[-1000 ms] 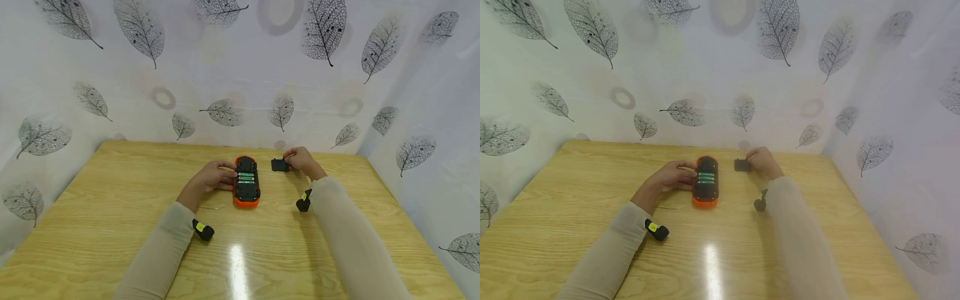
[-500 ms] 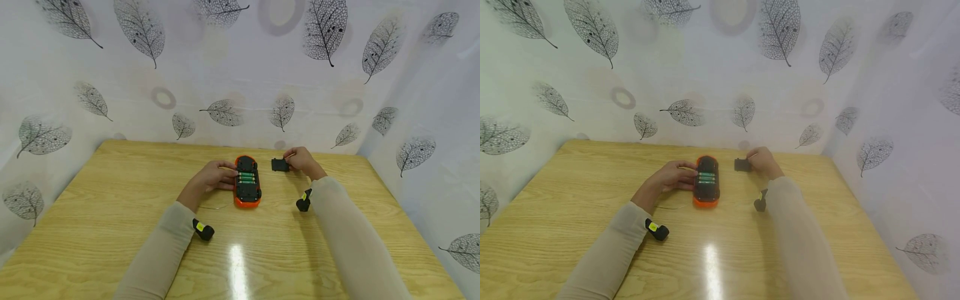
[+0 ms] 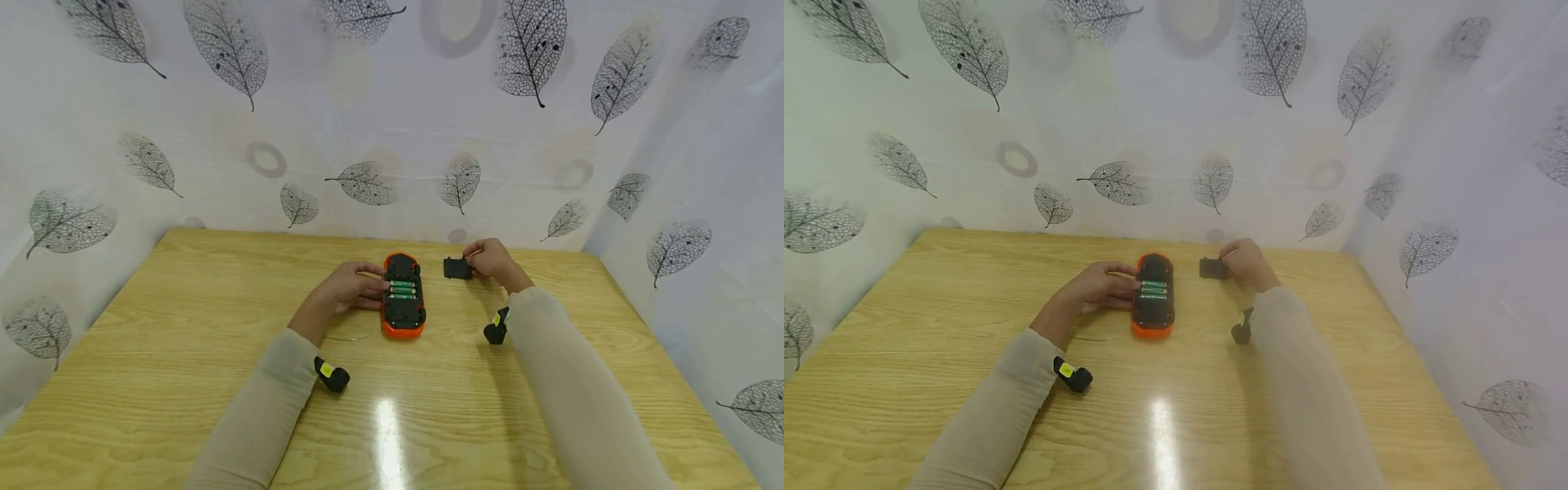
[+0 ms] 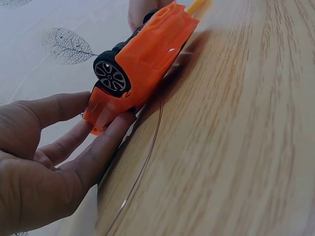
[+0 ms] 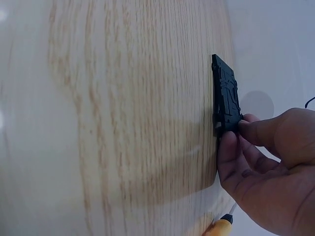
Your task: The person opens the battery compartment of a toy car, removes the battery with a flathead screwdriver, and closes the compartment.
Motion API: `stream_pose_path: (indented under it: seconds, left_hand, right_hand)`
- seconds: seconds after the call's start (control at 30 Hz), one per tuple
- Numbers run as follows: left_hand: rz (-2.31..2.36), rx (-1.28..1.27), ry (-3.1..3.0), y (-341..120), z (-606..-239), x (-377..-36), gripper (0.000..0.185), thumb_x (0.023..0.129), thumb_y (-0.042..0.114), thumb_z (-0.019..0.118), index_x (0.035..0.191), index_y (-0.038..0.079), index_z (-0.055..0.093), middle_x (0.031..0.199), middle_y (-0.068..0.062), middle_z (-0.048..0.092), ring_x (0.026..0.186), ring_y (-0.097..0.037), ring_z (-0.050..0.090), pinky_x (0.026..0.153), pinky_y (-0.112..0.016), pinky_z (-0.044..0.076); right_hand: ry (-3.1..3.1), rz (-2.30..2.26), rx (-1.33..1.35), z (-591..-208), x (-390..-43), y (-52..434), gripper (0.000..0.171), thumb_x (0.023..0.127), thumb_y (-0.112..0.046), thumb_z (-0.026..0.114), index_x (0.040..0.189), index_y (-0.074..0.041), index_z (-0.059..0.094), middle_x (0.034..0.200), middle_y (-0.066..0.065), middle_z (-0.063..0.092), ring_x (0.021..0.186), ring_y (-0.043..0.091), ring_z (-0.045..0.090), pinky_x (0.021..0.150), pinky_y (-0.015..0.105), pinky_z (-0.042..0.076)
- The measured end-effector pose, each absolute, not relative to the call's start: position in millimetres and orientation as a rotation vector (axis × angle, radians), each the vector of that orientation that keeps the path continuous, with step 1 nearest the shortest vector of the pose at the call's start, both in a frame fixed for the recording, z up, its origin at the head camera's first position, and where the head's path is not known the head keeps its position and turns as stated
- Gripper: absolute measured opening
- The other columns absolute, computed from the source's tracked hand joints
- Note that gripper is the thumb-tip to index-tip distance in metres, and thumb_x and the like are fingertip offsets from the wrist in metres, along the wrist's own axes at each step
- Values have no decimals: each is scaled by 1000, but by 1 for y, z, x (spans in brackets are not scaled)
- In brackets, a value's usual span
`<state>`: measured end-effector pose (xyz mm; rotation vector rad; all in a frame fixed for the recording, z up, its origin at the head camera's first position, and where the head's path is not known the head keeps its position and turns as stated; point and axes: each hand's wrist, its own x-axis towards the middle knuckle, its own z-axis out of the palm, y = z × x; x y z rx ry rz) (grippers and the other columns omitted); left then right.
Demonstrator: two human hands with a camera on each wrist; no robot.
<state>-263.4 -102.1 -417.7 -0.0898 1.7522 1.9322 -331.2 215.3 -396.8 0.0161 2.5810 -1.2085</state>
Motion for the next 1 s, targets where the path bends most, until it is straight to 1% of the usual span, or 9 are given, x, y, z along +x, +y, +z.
stream_pose_path:
  seconds: [0.27,0.47,0.53,0.63,0.77,0.83,0.9,1.0]
  left_hand:
    - [1952,-71,1746,-103,-418,-263,41,96,-2,69,135,2,56,112,-18,71,88,-25,74,80,-43,64]
    - [1951,-72,1751,-103,-418,-262,41,96,-2,69,135,2,56,113,-19,71,88,-25,74,80,-43,64]
    - [1950,-75,1752,-103,-418,-262,41,96,-2,69,134,2,56,113,-19,71,88,-25,74,80,-43,64]
    - [1950,-79,1755,-103,-419,-263,41,96,-2,69,134,2,56,113,-19,71,87,-25,74,79,-43,64]
    - [1948,-79,1758,-104,-419,-263,42,95,-1,70,134,3,56,114,-20,71,88,-26,74,79,-43,64]
    - [1946,-77,1759,-104,-419,-263,42,95,-1,71,135,3,56,114,-21,71,88,-26,74,79,-43,64]
    - [1945,-75,1762,-104,-419,-263,43,95,-1,71,135,3,56,115,-21,71,89,-26,74,79,-42,64]
    - [1947,-68,1763,-104,-418,-263,43,95,-1,71,135,3,56,116,-21,70,89,-26,74,80,-43,64]
  right_hand:
    - [2599,-1177,2,-395,-331,217,30,106,-3,47,132,8,57,131,26,56,86,23,60,70,30,54]
    - [2569,-1199,-9,-393,-330,219,30,106,-3,47,132,9,55,124,26,59,75,23,57,66,32,49]
    - [2572,-1204,-20,-392,-329,219,30,106,-2,48,132,9,55,122,25,60,75,23,56,66,33,48]
    - [2568,-1215,-66,-389,-327,220,32,105,-1,47,134,11,53,122,27,60,75,25,54,68,36,47]
    - [2565,-1214,-121,-385,-326,226,36,103,0,47,137,12,51,124,30,60,75,26,54,70,39,49]
    - [2555,-1224,-138,-383,-325,229,36,104,-1,48,138,12,50,124,31,59,77,27,56,73,40,52]
    - [2537,-1250,-154,-380,-324,231,36,105,-2,49,138,12,50,124,32,58,81,30,57,78,41,56]
    - [2521,-1281,-188,-374,-322,233,37,106,-5,51,139,12,49,126,33,57,92,34,60,88,45,59]
